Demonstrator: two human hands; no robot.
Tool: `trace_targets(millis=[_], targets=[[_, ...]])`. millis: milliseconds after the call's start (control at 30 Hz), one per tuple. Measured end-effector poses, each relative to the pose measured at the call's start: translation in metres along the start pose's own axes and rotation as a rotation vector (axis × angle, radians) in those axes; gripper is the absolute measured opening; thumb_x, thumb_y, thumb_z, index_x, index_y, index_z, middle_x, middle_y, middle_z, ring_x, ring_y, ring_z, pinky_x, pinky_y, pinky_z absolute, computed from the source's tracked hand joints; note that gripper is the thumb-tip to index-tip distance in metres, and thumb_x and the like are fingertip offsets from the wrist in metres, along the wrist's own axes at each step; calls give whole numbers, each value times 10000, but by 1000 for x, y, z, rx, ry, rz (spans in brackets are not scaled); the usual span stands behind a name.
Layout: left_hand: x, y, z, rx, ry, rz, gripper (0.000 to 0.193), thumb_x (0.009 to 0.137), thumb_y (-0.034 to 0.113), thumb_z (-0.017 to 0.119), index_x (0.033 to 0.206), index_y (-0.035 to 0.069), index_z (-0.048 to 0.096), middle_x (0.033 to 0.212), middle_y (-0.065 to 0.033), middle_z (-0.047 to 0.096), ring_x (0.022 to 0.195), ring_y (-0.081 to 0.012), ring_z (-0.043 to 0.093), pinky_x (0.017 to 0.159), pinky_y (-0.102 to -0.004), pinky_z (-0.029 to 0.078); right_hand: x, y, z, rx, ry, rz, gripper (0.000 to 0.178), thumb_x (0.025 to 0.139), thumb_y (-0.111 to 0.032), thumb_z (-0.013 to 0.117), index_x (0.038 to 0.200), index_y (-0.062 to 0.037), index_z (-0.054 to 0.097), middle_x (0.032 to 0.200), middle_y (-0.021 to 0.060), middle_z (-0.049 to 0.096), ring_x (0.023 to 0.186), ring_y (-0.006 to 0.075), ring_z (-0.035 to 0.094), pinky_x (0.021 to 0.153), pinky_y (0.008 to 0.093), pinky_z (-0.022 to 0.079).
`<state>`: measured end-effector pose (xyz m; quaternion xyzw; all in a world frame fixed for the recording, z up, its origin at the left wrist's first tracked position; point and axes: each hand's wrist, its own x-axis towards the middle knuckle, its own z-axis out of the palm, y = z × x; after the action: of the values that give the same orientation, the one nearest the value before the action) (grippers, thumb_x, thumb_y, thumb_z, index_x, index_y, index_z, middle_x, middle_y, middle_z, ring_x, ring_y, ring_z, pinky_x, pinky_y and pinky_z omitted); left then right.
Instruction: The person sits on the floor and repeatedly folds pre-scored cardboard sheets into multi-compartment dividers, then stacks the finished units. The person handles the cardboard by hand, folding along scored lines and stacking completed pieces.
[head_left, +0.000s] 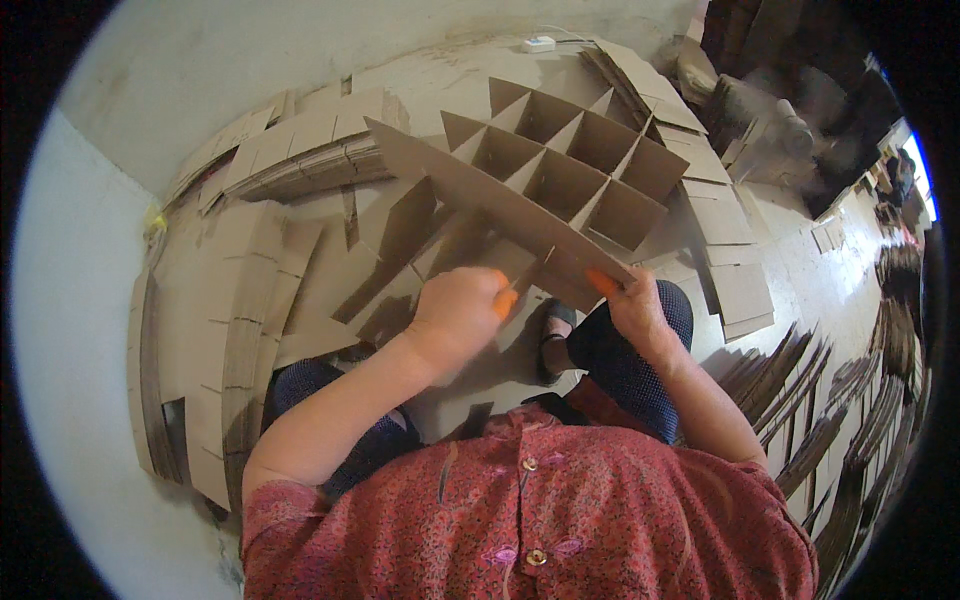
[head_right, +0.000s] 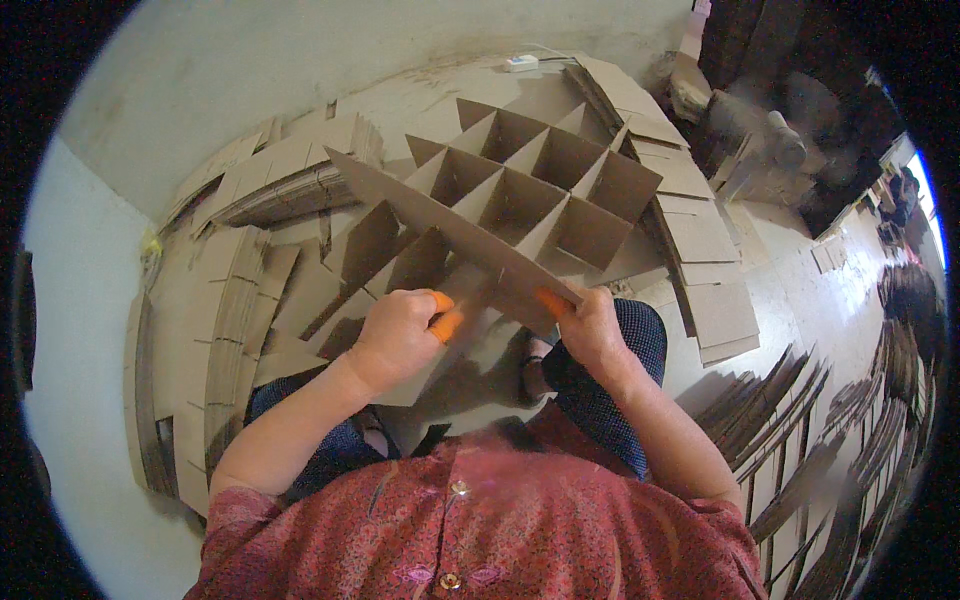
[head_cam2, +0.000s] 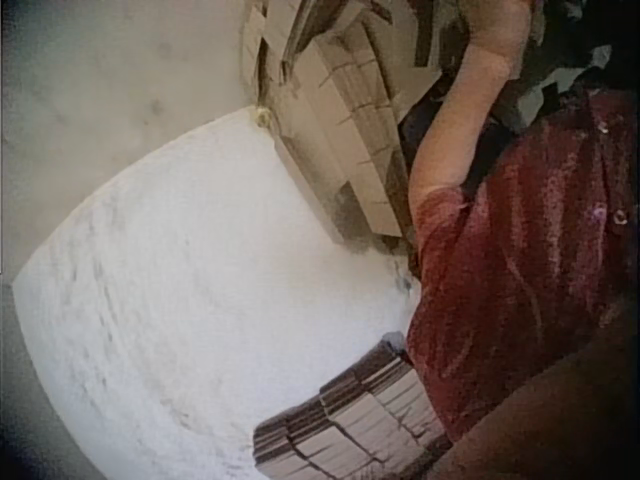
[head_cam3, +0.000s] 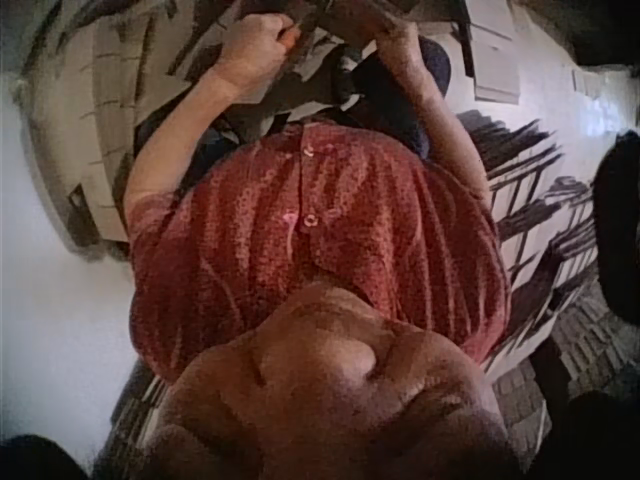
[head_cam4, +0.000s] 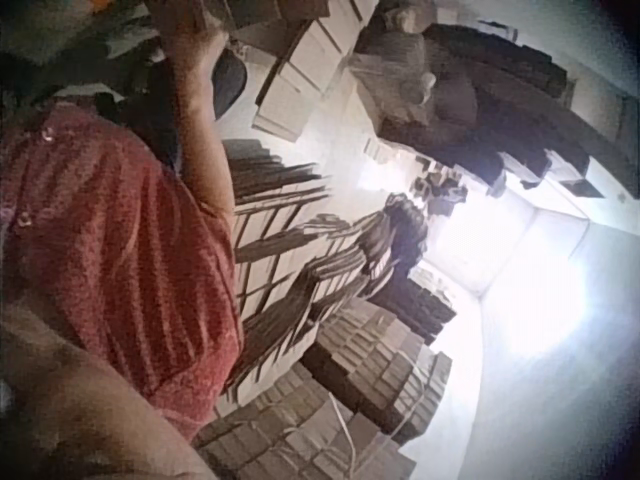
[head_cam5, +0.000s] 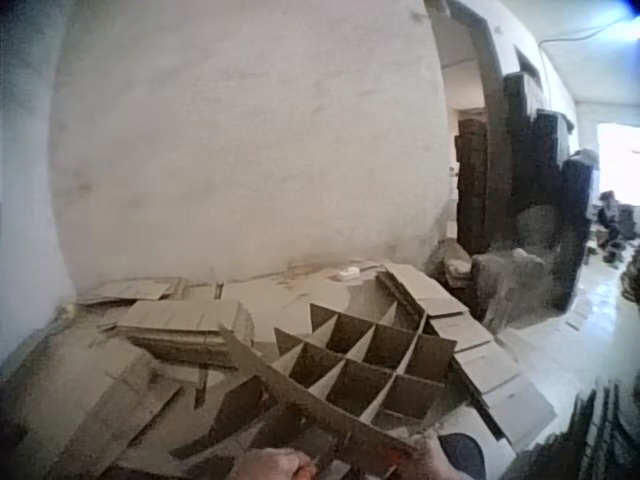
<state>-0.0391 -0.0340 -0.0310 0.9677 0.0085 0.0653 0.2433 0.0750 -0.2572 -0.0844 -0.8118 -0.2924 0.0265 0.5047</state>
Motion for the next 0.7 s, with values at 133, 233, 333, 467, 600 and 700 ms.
trace_targets(millis=[133, 233, 333, 467, 600, 700], targets=[[-4, -4, -23, 13, 223, 116, 267, 798, 290, 722, 878, 37, 698, 755, -159, 644, 651, -319, 631, 598, -413, 488, 8, -15, -10, -103, 51, -207, 362, 848, -127, 671, 1196, -51, 604, 937, 234, 667, 871, 382, 661, 716, 388, 526], [3, -28, -42, 142, 435, 106, 284, 788, 285, 739, 898, 27, 697, 750, -162, 644, 626, -305, 626, 582, -402, 476, 12, -76, -19, -155, 30, -164, 504, 843, -45, 653, 1323, -34, 499, 1087, 196, 667, 1000, 248, 663, 888, 320, 493], [9, -50, -44, 263, 363, 21, 232, 802, 219, 721, 899, 11, 687, 718, -178, 634, 608, -313, 618, 570, -390, 463, 18, -65, -11, -307, -129, -314, 540, 840, -21, 635, 1354, -78, 480, 1135, 225, 631, 1018, 342, 641, 863, 344, 505], [-1, -60, -44, 129, 135, -204, 168, 818, 136, 673, 885, -19, 672, 670, -202, 614, 588, -323, 608, 566, -383, 454, 30, -53, -12, -275, -191, -340, 524, 852, 1, 605, 1351, -114, 492, 1114, 237, 619, 977, 393, 627, 801, 368, 523], [-34, -70, -49, 63, 256, -283, 141, 816, 100, 651, 846, -37, 660, 688, -229, 611, 580, -331, 598, 561, -388, 450, 35, -55, 1, -266, -250, -380, 525, 842, 27, 595, 1338, -121, 505, 1061, 234, 637, 901, 410, 636, 739, 380, 536], [-45, -70, -51, 66, 294, -331, 113, 790, 102, 647, 796, -11, 643, 748, -226, 622, 673, -383, 602, 608, -439, 467, 31, -63, -1, -274, -289, -429, 526, 837, 44, 586, 1330, -124, 512, 1022, 230, 648, 847, 410, 640, 697, 394, 532]])
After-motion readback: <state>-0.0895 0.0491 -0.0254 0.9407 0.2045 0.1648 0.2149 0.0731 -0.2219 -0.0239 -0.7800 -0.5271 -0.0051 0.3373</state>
